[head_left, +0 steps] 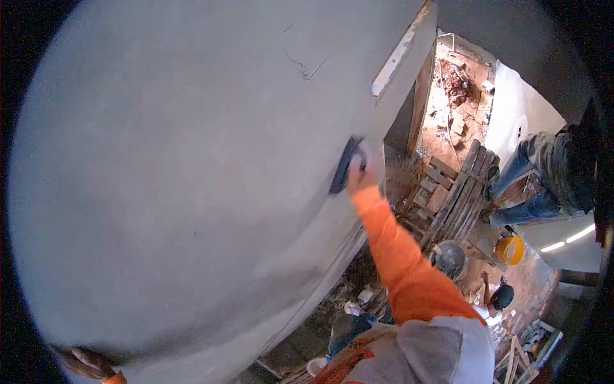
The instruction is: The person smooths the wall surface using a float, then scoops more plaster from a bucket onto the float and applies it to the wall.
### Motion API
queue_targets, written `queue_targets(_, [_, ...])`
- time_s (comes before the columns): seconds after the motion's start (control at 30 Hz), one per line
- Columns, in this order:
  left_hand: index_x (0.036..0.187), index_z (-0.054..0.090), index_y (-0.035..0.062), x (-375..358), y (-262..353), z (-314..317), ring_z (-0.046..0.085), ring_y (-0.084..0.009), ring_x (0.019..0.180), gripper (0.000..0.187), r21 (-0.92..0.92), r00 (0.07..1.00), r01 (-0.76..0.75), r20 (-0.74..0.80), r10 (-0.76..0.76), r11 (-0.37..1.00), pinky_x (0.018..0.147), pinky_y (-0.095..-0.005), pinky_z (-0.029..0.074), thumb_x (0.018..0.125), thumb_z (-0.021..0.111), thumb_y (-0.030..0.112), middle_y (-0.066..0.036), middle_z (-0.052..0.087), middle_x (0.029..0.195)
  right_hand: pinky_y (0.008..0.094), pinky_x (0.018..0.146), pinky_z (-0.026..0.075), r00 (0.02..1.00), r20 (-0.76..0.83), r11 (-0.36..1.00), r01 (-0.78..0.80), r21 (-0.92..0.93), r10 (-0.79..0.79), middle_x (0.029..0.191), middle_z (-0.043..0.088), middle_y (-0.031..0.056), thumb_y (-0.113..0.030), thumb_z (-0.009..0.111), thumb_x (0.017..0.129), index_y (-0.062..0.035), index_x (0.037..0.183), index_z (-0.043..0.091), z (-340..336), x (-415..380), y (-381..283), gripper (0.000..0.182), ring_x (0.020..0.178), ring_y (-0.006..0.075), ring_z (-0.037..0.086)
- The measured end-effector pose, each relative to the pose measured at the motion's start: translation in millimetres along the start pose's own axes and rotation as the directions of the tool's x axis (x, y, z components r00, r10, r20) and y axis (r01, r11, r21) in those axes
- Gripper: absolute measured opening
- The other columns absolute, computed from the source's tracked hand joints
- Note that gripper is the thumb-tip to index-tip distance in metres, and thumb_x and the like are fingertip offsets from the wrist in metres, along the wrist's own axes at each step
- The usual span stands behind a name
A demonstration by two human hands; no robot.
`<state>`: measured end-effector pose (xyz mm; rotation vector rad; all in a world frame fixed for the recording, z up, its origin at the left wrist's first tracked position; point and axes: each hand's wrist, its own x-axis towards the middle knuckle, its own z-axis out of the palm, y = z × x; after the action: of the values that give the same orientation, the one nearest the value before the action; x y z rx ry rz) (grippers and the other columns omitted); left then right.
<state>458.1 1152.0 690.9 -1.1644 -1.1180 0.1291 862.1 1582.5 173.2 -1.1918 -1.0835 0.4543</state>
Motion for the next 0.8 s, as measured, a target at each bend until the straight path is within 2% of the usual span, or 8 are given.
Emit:
queue_targets(0.07, [0.137, 0.035, 0.0201, 28.2, 38.2, -13.1, 0.040, -0.0402, 0.125, 0.038, -0.002, 0.993, -0.105, -0.056, 0.105, 0.994, 0.101, -0.0530, 0.033, 0.100, 0.031, 0.029, -0.020, 0.039, 0.140, 0.0418, 0.097, 0.038, 0.987, 0.152, 0.999, -0.042, -0.023, 0.045, 0.114, 0.056, 0.0252, -0.019, 0.053, 0.085, 0.0008, 0.120, 0.051, -4.5, -41.6, -3.9, 0.040, 0.109, 0.0381, 0.051])
queue_targets(0.13, [0.137, 0.035, 0.0209, 30.1, 38.9, -14.6, 0.040, -0.0398, 0.125, 0.039, -0.004, 0.968, -0.224, -0.122, 0.222, 0.975, 0.101, -0.0526, 0.033, 0.100, 0.032, 0.030, -0.021, 0.039, 0.139, 0.0420, 0.097, 0.038, 0.997, 0.059, 0.998, -0.057, 0.033, 0.055, 0.114, 0.055, 0.0252, -0.016, 0.051, 0.085, -0.0006, 0.120, 0.051, 7.1, -29.9, 18.9, 0.038, 0.108, 0.0387, 0.052])
queue_targets(0.27, [0.137, 0.035, 0.0144, 17.4, 30.4, -8.2, 0.042, -0.0397, 0.124, 0.044, -0.010, 0.996, 0.090, -0.005, -0.090, 0.996, 0.100, -0.0529, 0.035, 0.098, 0.036, 0.034, -0.021, 0.041, 0.138, 0.0426, 0.096, 0.039, 0.989, -0.047, 0.990, -0.144, -0.011, 0.143, 0.114, 0.055, 0.0242, -0.014, 0.051, 0.085, 0.0012, 0.120, 0.049, 11.4, 14.5, 15.7, 0.039, 0.107, 0.0398, 0.052])
queue_targets(0.33, [0.137, 0.036, 0.0104, 17.2, 36.0, -5.4, 0.042, -0.0396, 0.124, 0.046, -0.046, 0.986, 0.167, -0.019, -0.168, 0.985, 0.101, -0.0527, 0.034, 0.097, 0.038, 0.034, -0.021, 0.041, 0.137, 0.0429, 0.096, 0.039, 0.995, 0.040, 0.995, 0.086, 0.042, -0.088, 0.113, 0.055, 0.0241, -0.017, 0.050, 0.086, 0.0016, 0.120, 0.049, 0.5, -13.4, -3.8, 0.039, 0.106, 0.0396, 0.052])
queue_targets(0.5, [0.131, 0.043, -0.0021, 26.1, 32.2, -7.8, 0.036, -0.0387, 0.128, 0.050, -0.128, 0.994, 0.069, -0.075, -0.079, 0.989, 0.107, -0.0498, 0.026, 0.096, 0.040, 0.033, -0.022, 0.040, 0.138, 0.0430, 0.094, 0.040, 0.996, -0.039, 0.996, -0.081, -0.041, 0.079, 0.112, 0.056, 0.0226, -0.017, 0.054, 0.084, 0.0001, 0.119, 0.050, 12.3, 6.0, 14.5, 0.039, 0.106, 0.0382, 0.052])
queue_targets(0.6, [0.132, 0.042, -0.0011, 50.7, 61.8, -16.2, 0.037, -0.0386, 0.128, 0.048, -0.167, 0.988, 0.059, -0.128, -0.081, 0.984, 0.107, -0.0498, 0.027, 0.096, 0.039, 0.032, -0.022, 0.040, 0.138, 0.0395, 0.095, 0.040, 0.994, -0.077, 0.997, -0.071, 0.013, 0.072, 0.112, 0.056, 0.0202, -0.022, 0.052, 0.088, 0.0007, 0.120, 0.050, 8.9, 50.5, 11.6, 0.039, 0.108, 0.0323, 0.053])
queue_targets(0.7, [0.132, 0.043, -0.0008, 47.5, 61.0, -14.0, 0.037, -0.0386, 0.128, 0.047, -0.167, 0.989, -0.011, -0.150, -0.014, 0.986, 0.107, -0.0496, 0.027, 0.097, 0.038, 0.031, -0.022, 0.040, 0.138, 0.0398, 0.094, 0.041, 0.999, -0.012, 0.999, 0.037, -0.024, -0.038, 0.112, 0.056, 0.0207, -0.021, 0.052, 0.089, 0.0013, 0.121, 0.050, 10.4, 10.0, 13.6, 0.039, 0.108, 0.0314, 0.053])
queue_targets(0.8, [0.132, 0.042, -0.0017, 20.9, 25.0, -3.4, 0.037, -0.0381, 0.128, 0.049, -0.085, 0.994, -0.039, -0.105, 0.030, 0.996, 0.107, -0.0486, 0.027, 0.098, 0.036, 0.032, -0.022, 0.041, 0.137, 0.0422, 0.096, 0.039, 0.975, 0.192, 0.988, -0.132, 0.082, 0.114, 0.115, 0.054, 0.0236, -0.021, 0.051, 0.089, 0.0025, 0.123, 0.047, -5.2, -91.7, -5.1, 0.041, 0.110, 0.0351, 0.051])
